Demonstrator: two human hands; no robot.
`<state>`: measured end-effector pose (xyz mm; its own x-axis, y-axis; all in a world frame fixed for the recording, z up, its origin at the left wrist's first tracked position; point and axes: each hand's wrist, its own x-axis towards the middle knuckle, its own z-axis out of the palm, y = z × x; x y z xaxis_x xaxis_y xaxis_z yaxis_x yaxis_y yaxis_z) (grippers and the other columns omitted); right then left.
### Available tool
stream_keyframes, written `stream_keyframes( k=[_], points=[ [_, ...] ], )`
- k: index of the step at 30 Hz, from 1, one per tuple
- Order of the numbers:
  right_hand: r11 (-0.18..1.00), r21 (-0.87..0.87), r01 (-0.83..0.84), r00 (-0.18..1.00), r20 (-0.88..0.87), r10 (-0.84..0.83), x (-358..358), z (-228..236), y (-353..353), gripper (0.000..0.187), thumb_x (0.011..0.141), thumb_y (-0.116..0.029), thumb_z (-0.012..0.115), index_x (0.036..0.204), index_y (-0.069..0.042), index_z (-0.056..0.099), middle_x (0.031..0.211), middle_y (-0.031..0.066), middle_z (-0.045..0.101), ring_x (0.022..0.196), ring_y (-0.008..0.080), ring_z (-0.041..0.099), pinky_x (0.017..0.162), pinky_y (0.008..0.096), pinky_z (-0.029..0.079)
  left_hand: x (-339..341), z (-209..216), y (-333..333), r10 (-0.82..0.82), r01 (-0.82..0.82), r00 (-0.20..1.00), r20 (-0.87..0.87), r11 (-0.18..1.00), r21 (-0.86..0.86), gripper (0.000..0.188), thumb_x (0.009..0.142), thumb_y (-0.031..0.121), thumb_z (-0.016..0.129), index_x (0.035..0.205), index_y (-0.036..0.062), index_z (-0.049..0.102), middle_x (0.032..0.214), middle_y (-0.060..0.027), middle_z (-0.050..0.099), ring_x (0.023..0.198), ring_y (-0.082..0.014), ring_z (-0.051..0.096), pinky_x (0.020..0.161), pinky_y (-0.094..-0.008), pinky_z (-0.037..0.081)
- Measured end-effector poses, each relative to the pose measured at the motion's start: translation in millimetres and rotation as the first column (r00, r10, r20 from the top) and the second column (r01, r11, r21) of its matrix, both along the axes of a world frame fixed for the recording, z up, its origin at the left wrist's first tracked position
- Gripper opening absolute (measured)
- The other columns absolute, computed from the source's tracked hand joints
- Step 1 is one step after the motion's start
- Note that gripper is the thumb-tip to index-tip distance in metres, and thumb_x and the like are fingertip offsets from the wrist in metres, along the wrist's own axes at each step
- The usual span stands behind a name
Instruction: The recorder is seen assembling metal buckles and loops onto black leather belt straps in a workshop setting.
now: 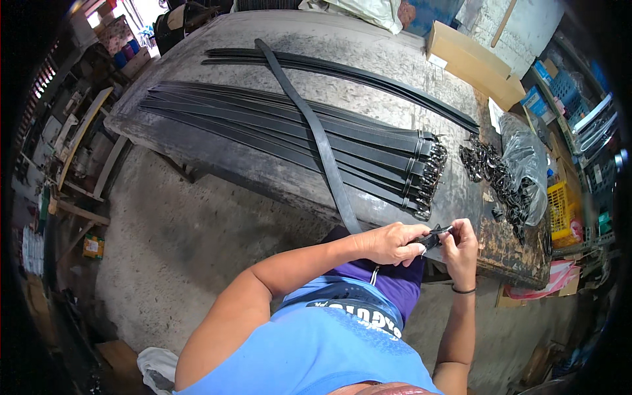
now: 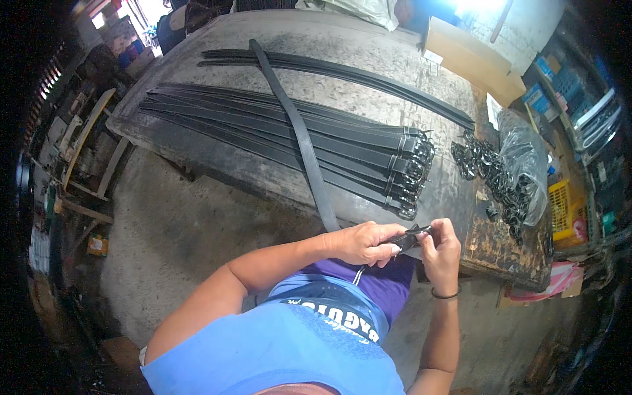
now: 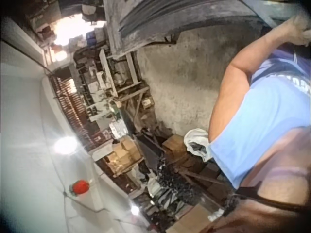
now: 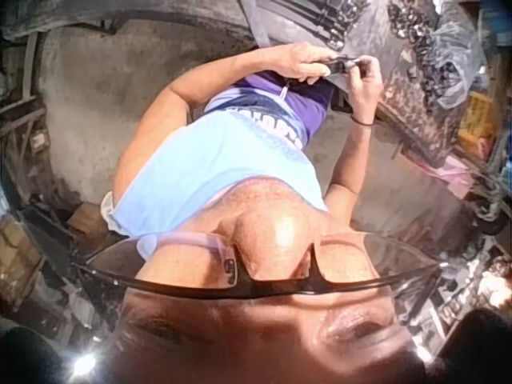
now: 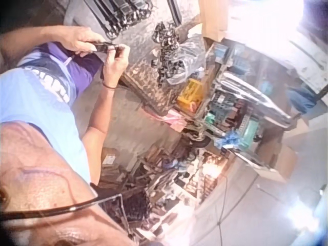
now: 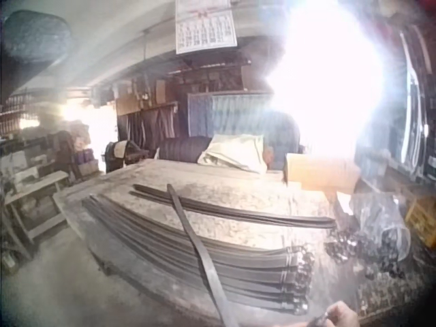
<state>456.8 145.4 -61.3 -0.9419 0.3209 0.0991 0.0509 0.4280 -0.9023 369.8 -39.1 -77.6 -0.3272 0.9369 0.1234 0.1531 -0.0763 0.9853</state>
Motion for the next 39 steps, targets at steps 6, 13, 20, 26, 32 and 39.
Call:
stream_keyframes(
  k=[6,13,20,26,32,39],
  points=[
    [0.895,0.446,0.025,0.978,-0.196,0.070,20.0,3.8,-25.6,0.011,0.086,-0.006,0.056,0.094,0.001,0.053,0.083,0.0141,0.050,0.069,0.0232,0.054,0.062,0.0332,0.044,6.8,-12.0,14.1,0.227,-0.229,0.973,-0.039,0.972,-0.050,0.022,0.092,0.017,0.046,0.110,0.0058,0.048,0.063,-0.0069,0.060,0.054,-0.0162,0.060,0.052,-0.0296,0.047],
    [0.994,0.112,0.017,0.976,-0.218,0.008,15.3,5.7,-28.3,0.011,0.086,-0.010,0.059,0.084,0.001,0.056,0.074,0.0070,0.054,0.054,0.0138,0.052,0.050,0.0261,0.043,-0.2,-16.9,15.2,0.246,-0.217,0.931,-0.268,0.967,0.133,0.029,0.088,0.011,0.052,0.116,0.0044,0.048,0.097,-0.0142,0.060,0.092,-0.0244,0.060,0.075,-0.0329,0.048],
    [0.800,-0.594,-0.088,0.991,0.026,0.128,3.5,21.2,-13.2,0.026,0.092,-0.025,0.054,0.083,-0.001,0.056,0.068,0.0012,0.053,0.049,0.0070,0.051,0.042,0.0206,0.044,-18.5,4.9,7.0,-0.015,0.048,0.981,-0.194,0.985,0.168,0.062,0.089,0.006,0.051,0.144,0.0081,0.021,0.140,-0.0155,0.031,0.094,-0.0180,0.054,0.075,-0.0274,0.049],
    [0.777,-0.613,-0.144,0.986,-0.020,0.167,6.6,12.8,-8.4,0.027,0.092,-0.029,0.055,0.091,-0.002,0.057,0.068,0.0008,0.054,0.048,0.0048,0.052,0.040,0.0182,0.044,-15.4,0.2,11.7,-0.002,0.002,1.000,0.009,1.000,0.003,0.021,0.090,0.013,0.055,0.105,-0.0002,0.054,0.094,-0.0061,0.057,0.072,-0.0085,0.058,0.054,-0.0212,0.046],
    [0.768,-0.639,-0.028,1.000,-0.015,0.024,7.8,2.2,-15.5,0.017,0.090,-0.019,0.058,0.092,-0.002,0.056,0.065,0.0014,0.052,0.040,0.0060,0.047,0.033,0.0176,0.037,-3.6,-5.2,10.0,0.130,-0.128,0.989,-0.070,0.991,0.032,0.012,0.085,0.011,0.061,0.092,0.0013,0.059,0.067,-0.0042,0.059,0.058,-0.0109,0.059,0.050,-0.0243,0.046],
    [0.967,-0.188,-0.170,0.965,-0.231,0.125,28.0,-13.6,-9.0,0.012,0.091,-0.017,0.055,0.094,-0.005,0.053,0.077,-0.0010,0.052,0.069,0.0082,0.047,0.061,0.0269,0.042,-13.1,1.2,14.6,0.375,-0.240,0.535,-0.757,0.926,0.290,0.028,0.061,0.005,0.072,0.086,0.0028,0.059,0.086,-0.0086,0.061,0.084,-0.0290,0.060,0.071,-0.0367,0.050]
  ],
)
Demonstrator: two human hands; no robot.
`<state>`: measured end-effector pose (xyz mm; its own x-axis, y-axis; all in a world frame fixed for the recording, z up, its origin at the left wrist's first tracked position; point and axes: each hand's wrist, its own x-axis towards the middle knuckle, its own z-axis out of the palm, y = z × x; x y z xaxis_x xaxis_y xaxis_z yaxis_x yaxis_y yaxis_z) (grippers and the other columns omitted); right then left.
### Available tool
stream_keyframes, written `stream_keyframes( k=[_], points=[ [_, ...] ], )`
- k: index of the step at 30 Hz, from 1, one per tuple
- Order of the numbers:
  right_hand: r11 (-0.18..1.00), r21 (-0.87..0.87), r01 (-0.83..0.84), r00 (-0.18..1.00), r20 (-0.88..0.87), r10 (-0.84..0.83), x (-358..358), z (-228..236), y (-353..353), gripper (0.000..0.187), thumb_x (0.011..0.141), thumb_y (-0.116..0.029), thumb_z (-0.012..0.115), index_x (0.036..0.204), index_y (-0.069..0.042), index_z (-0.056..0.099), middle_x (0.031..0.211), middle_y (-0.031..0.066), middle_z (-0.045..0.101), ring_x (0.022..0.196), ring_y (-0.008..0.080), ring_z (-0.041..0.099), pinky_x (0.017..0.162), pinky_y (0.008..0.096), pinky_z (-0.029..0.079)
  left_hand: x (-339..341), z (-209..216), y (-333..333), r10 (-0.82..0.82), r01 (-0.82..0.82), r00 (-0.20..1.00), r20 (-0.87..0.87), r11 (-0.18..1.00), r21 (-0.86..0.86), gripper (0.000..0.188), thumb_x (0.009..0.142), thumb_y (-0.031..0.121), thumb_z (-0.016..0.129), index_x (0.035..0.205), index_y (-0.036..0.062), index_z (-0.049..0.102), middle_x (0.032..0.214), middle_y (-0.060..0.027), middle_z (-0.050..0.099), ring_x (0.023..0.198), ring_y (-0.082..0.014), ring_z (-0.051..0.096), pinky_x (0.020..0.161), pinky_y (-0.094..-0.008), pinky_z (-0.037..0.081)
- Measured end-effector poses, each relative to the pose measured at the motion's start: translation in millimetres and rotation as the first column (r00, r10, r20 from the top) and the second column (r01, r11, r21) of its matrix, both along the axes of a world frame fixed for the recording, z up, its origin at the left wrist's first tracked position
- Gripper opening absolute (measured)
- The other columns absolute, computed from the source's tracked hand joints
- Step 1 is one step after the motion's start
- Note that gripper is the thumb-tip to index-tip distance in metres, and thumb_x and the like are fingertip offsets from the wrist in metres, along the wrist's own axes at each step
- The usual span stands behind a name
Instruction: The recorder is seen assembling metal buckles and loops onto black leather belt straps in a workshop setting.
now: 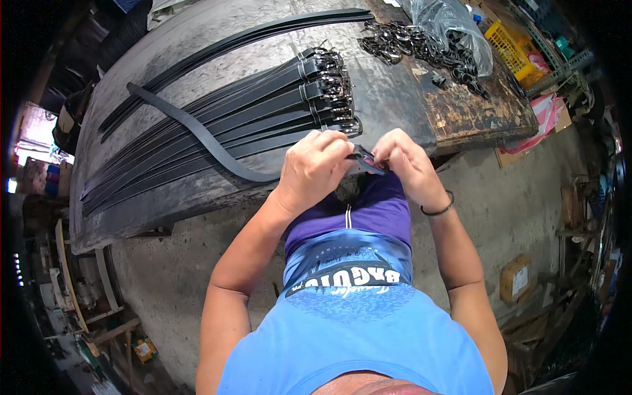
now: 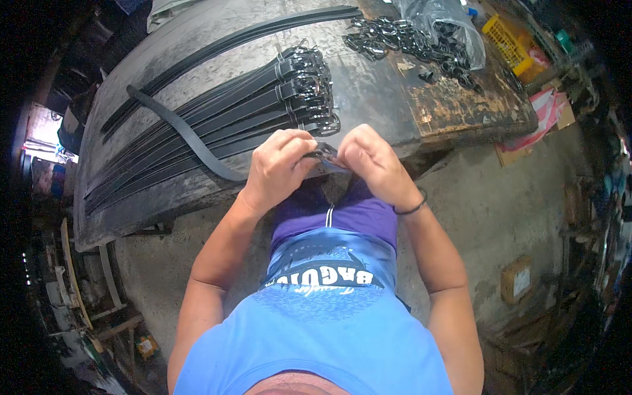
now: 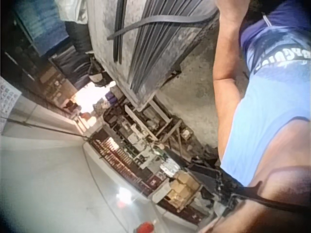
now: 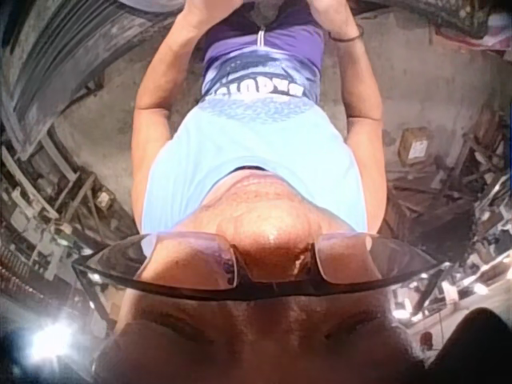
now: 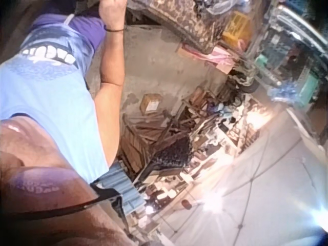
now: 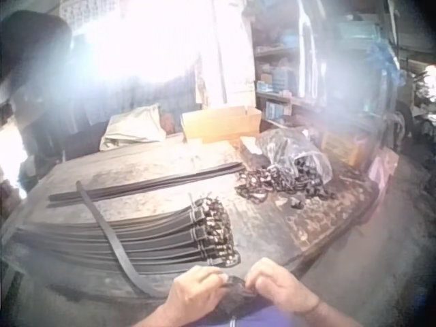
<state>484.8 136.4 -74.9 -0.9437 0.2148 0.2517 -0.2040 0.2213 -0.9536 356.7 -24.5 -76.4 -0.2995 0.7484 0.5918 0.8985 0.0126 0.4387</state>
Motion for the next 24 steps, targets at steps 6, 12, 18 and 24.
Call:
stream_keyframes(
  k=[6,12,18,24],
  points=[
    [0.862,-0.502,-0.074,0.938,0.258,0.231,-2.2,4.6,2.2,0.020,0.086,-0.015,0.064,0.096,-0.005,0.050,0.083,-0.0015,0.056,0.072,0.0030,0.051,0.061,0.0180,0.042,11.4,3.0,2.8,-0.125,0.125,0.992,0.024,0.992,-0.003,0.054,0.055,0.016,0.081,0.102,0.0055,0.057,0.095,-0.0094,0.057,0.090,-0.0285,0.057,0.076,-0.0373,0.048],
    [0.953,-0.290,-0.089,0.959,0.235,0.161,8.0,14.6,3.5,0.016,0.082,-0.005,0.065,0.091,-0.005,0.052,0.084,-0.0009,0.057,0.078,0.0037,0.054,0.066,0.0196,0.043,-8.6,6.0,0.2,-0.228,0.280,0.939,0.259,0.941,-0.188,0.059,0.058,0.022,0.083,0.109,0.0066,0.058,0.091,-0.0097,0.063,0.083,-0.0276,0.062,0.071,-0.0354,0.049],
    [0.996,-0.075,-0.051,0.972,0.223,0.066,10.7,16.1,1.8,0.014,0.080,-0.002,0.065,0.087,-0.004,0.053,0.078,-0.0036,0.052,0.070,0.0024,0.048,0.060,0.0185,0.039,-18.6,23.1,-1.4,-0.203,0.361,0.904,0.375,0.833,-0.420,0.046,0.065,0.023,0.080,0.100,0.0020,0.060,0.084,-0.0115,0.064,0.080,-0.0257,0.063,0.070,-0.0339,0.048],
    [0.987,0.158,0.022,0.968,0.242,-0.060,11.7,23.7,-1.6,0.013,0.077,-0.005,0.066,0.081,-0.001,0.054,0.066,0.0010,0.053,0.063,0.0061,0.050,0.057,0.0245,0.041,-25.1,22.3,5.2,-0.292,0.529,0.772,0.564,0.787,-0.317,0.046,0.069,0.026,0.078,0.102,-0.0005,0.059,0.083,-0.0126,0.065,0.079,-0.0212,0.063,0.071,-0.0325,0.048]
  ],
)
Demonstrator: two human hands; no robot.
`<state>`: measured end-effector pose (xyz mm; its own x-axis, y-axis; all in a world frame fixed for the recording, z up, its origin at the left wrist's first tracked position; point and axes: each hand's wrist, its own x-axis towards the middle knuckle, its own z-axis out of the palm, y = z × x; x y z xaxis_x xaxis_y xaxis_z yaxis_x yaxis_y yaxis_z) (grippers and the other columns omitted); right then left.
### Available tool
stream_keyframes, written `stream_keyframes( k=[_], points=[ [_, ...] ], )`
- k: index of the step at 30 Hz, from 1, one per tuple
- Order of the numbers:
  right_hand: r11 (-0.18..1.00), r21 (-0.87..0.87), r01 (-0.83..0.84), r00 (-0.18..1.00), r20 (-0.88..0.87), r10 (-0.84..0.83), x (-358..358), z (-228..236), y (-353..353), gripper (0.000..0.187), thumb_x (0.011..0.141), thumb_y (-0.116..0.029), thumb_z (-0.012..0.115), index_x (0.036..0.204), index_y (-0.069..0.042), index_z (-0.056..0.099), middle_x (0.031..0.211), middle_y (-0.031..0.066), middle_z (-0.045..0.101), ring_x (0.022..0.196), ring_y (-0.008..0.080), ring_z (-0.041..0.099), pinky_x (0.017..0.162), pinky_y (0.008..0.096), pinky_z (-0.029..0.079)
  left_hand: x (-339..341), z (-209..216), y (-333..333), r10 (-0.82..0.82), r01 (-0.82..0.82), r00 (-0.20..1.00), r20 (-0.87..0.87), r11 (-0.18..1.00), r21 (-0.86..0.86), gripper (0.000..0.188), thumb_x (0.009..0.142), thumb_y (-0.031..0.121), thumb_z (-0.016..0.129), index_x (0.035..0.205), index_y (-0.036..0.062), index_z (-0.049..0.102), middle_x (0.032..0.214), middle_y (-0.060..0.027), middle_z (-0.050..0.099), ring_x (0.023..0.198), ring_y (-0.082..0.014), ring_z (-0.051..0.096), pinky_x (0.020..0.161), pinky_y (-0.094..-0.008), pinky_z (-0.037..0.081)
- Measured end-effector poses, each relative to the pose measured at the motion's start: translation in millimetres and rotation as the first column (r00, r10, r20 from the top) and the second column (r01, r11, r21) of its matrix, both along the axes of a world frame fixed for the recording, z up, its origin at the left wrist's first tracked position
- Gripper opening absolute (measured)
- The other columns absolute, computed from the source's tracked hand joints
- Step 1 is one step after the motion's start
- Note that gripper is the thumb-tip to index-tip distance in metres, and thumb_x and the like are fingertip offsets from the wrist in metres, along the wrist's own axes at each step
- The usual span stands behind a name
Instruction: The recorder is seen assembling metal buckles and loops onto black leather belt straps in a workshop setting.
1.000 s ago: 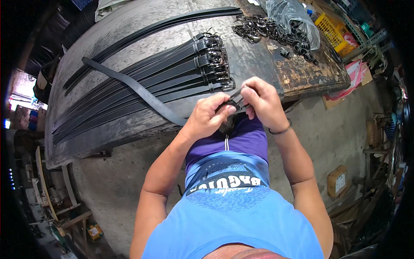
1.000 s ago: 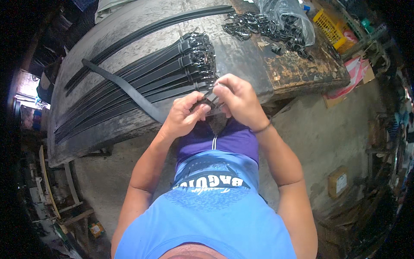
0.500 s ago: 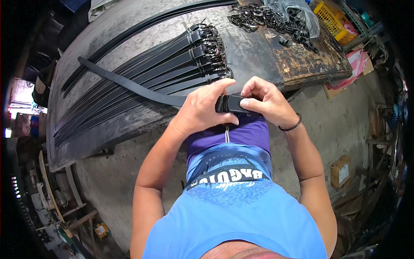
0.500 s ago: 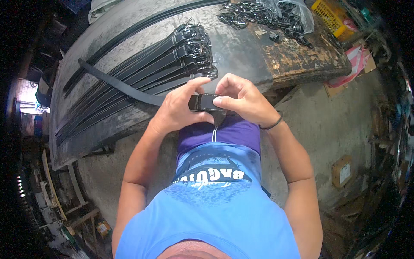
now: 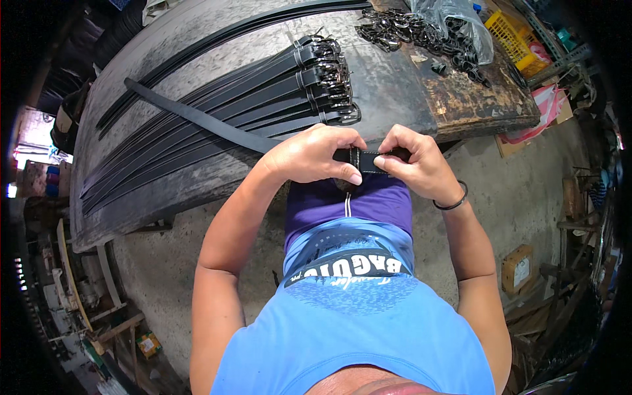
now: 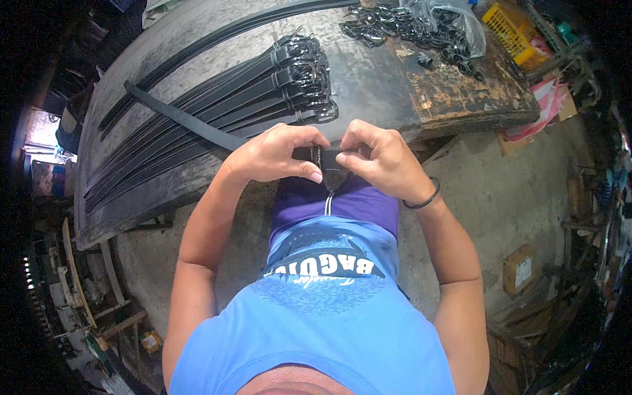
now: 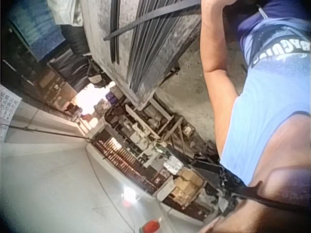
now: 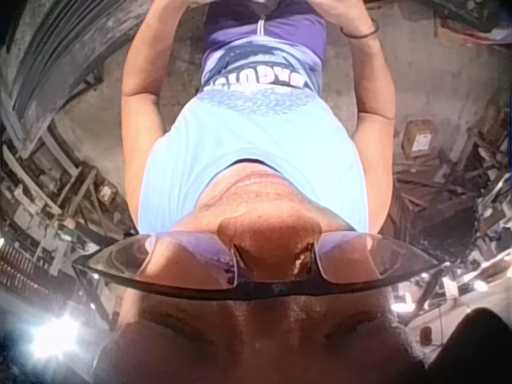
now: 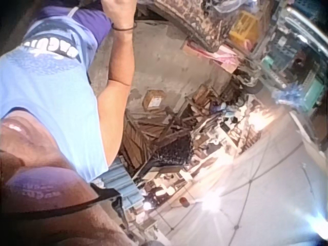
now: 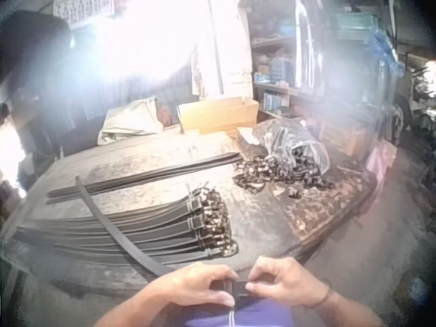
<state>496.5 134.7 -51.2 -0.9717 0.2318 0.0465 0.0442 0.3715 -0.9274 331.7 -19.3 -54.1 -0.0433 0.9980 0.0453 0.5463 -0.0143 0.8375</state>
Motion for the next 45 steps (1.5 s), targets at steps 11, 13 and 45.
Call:
stream_keyframes(
  k=[11,13,45],
  points=[
    [0.981,-0.193,-0.016,1.000,-0.020,0.012,0.8,-3.7,7.2,0.011,0.081,-0.005,0.065,0.081,-0.001,0.054,0.071,-0.0005,0.054,0.068,0.0046,0.049,0.059,0.0225,0.042,8.5,-7.0,17.7,0.000,-0.007,0.997,0.080,0.996,0.091,0.048,0.070,0.025,0.078,0.103,-0.0015,0.056,0.095,-0.0135,0.065,0.090,-0.0240,0.063,0.080,-0.0340,0.049],
    [0.978,-0.209,-0.016,1.000,-0.025,0.011,0.8,-3.9,12.0,0.010,0.082,-0.004,0.064,0.083,-0.001,0.054,0.074,-0.0026,0.053,0.070,0.0034,0.049,0.060,0.0207,0.042,11.7,-4.8,9.8,0.076,-0.065,0.996,-0.051,0.980,0.189,0.049,0.067,0.023,0.079,0.104,-0.0009,0.056,0.091,-0.0129,0.064,0.086,-0.0266,0.063,0.077,-0.0342,0.049],
    [0.740,0.427,0.519,0.812,0.022,-0.583,219.2,1.7,326.7,0.039,0.097,-0.027,0.045,0.125,0.001,0.049,0.116,0.0089,0.053,0.103,0.0191,0.051,0.085,0.0273,0.043,-60.0,-5.8,-162.0,0.530,-0.121,0.387,-0.754,0.840,0.529,0.055,0.066,0.042,0.071,0.111,0.0143,0.058,0.061,0.0014,0.049,0.056,-0.0141,0.053,0.053,-0.0266,0.044]
  ],
)
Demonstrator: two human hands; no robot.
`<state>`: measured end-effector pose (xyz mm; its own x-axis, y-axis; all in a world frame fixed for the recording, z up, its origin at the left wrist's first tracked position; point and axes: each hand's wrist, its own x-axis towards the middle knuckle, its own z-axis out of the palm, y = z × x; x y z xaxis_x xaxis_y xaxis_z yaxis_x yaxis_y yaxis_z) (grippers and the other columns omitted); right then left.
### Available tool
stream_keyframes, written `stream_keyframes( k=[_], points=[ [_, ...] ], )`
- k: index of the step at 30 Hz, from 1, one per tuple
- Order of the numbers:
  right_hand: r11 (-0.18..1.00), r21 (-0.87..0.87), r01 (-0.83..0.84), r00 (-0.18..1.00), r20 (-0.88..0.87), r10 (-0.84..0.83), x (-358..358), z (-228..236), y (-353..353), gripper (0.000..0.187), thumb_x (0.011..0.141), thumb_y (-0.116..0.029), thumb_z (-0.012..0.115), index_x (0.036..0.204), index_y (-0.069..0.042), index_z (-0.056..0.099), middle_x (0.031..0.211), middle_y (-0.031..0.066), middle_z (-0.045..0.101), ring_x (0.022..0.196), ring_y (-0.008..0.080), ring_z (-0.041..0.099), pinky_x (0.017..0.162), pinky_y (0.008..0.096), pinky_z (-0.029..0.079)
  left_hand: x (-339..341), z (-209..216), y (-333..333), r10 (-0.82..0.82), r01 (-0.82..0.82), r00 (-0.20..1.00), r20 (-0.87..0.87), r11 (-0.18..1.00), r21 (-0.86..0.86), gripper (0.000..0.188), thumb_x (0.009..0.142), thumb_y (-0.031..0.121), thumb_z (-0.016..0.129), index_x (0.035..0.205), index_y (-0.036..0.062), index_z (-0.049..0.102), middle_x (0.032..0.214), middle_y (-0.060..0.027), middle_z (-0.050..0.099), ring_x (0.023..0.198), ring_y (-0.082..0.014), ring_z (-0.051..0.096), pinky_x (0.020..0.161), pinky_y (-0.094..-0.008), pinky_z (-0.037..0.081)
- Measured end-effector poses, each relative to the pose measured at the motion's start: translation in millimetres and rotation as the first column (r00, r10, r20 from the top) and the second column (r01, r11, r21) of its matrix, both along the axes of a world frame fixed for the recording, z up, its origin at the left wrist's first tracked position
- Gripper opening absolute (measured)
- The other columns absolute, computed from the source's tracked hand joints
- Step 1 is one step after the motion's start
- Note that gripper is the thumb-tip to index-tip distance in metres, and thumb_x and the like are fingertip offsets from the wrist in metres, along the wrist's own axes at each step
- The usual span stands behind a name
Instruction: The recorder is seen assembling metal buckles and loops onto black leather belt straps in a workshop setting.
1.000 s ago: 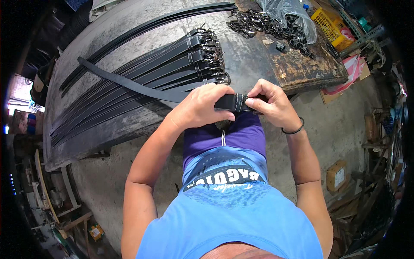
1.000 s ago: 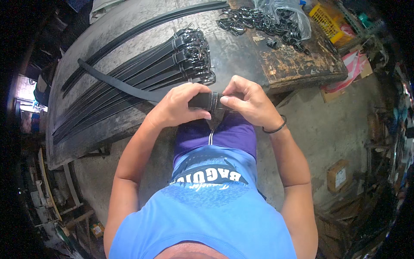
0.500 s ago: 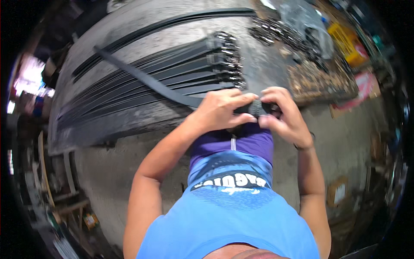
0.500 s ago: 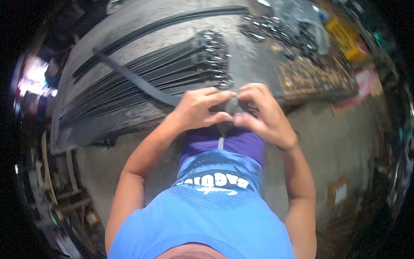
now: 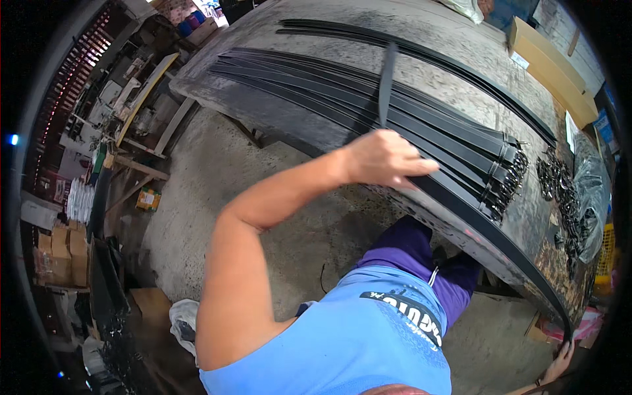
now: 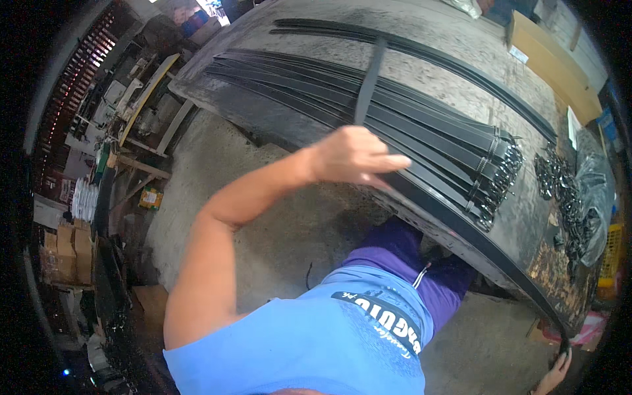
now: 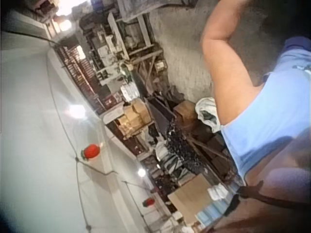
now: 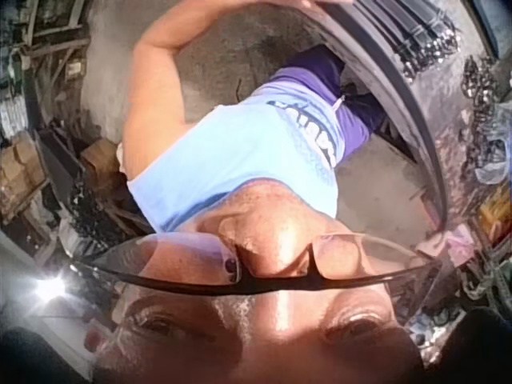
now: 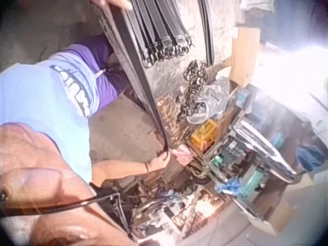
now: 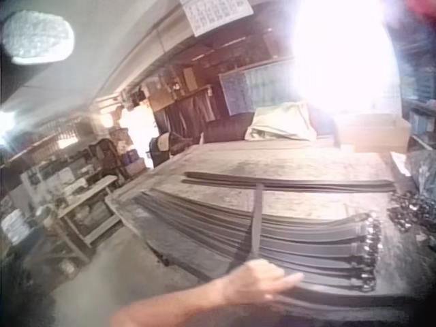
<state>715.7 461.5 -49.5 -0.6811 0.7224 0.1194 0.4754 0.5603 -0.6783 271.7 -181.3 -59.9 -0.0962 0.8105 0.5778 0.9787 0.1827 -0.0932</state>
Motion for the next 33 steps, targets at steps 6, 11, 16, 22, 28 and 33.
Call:
stream_keyframes(
  k=[6,11,16,22,28,33],
  points=[
    [0.861,-0.292,0.415,0.908,0.078,-0.412,60.8,-16.9,-6.8,0.039,0.091,-0.028,0.053,0.125,-0.007,0.053,0.116,0.0042,0.056,0.098,0.0151,0.052,0.078,0.0244,0.043,-12.8,82.4,-106.0,0.177,-0.204,0.972,-0.156,0.963,-0.177,0.060,0.061,0.043,0.074,0.114,0.0179,0.063,0.060,-0.0004,0.039,0.054,-0.0157,0.043,0.051,-0.0304,0.036],
    [0.954,-0.233,0.190,0.972,-0.093,-0.216,-22.6,-10.3,-85.3,0.020,0.089,-0.018,0.059,0.102,-0.003,0.057,0.080,0.0006,0.052,0.057,0.0070,0.046,0.049,0.0192,0.035,-30.6,113.6,-185.5,0.390,-0.450,0.885,-0.254,0.857,-0.253,0.061,0.056,0.038,0.071,0.112,0.0154,0.065,0.071,-0.0041,0.046,0.066,-0.0211,0.047,0.062,-0.0341,0.040],
    [0.907,-0.398,-0.141,0.990,-0.045,0.135,-165.5,7.8,-193.5,0.019,0.081,-0.019,0.062,0.094,-0.006,0.058,0.083,-0.0006,0.054,0.068,0.0079,0.052,0.052,0.0215,0.042,-116.9,133.5,-323.2,0.571,-0.903,0.408,-0.712,0.365,-0.225,0.063,0.083,0.030,0.060,0.140,0.0274,0.034,0.132,-0.0086,0.042,0.124,-0.0274,0.038,0.097,-0.0471,0.034],
    [0.579,-0.685,-0.441,0.894,-0.280,0.350,-327.8,-58.4,-313.0,0.026,0.078,-0.013,0.068,0.099,-0.001,0.057,0.080,0.0048,0.060,0.063,0.0125,0.061,0.053,0.0241,0.050,-149.3,-22.0,-322.9,0.964,-0.952,0.224,-0.141,0.186,-0.242,0.073,0.083,0.040,0.060,0.143,0.0206,0.023,0.147,-0.0187,0.019,0.131,-0.0442,0.025,0.104,-0.0525,0.028],
    [0.858,-0.405,-0.317,0.948,-0.136,0.287,-342.2,-78.2,-308.1,0.024,0.076,-0.015,0.070,0.090,-0.005,0.055,0.071,0.0031,0.058,0.055,0.0097,0.056,0.045,0.0220,0.045,-91.0,-86.3,-156.9,0.875,-0.808,0.477,0.083,0.474,-0.349,0.065,0.088,0.048,0.049,0.142,0.0216,0.027,0.149,-0.0158,0.018,0.136,-0.0383,0.016,0.106,-0.0532,0.020],
    [0.947,-0.041,-0.318,0.942,-0.128,0.311,-329.3,-81.0,-297.7,0.046,0.071,-0.030,0.075,0.103,-0.003,0.057,0.096,0.0155,0.056,0.089,0.0247,0.057,0.078,0.0352,0.046,-95.6,-66.1,-80.5,0.672,-0.657,0.710,0.211,0.740,-0.145,0.065,0.085,0.044,0.056,0.138,0.0120,0.036,0.146,-0.0193,0.022,0.134,-0.0386,0.020,0.107,-0.0478,0.021]
  ],
)
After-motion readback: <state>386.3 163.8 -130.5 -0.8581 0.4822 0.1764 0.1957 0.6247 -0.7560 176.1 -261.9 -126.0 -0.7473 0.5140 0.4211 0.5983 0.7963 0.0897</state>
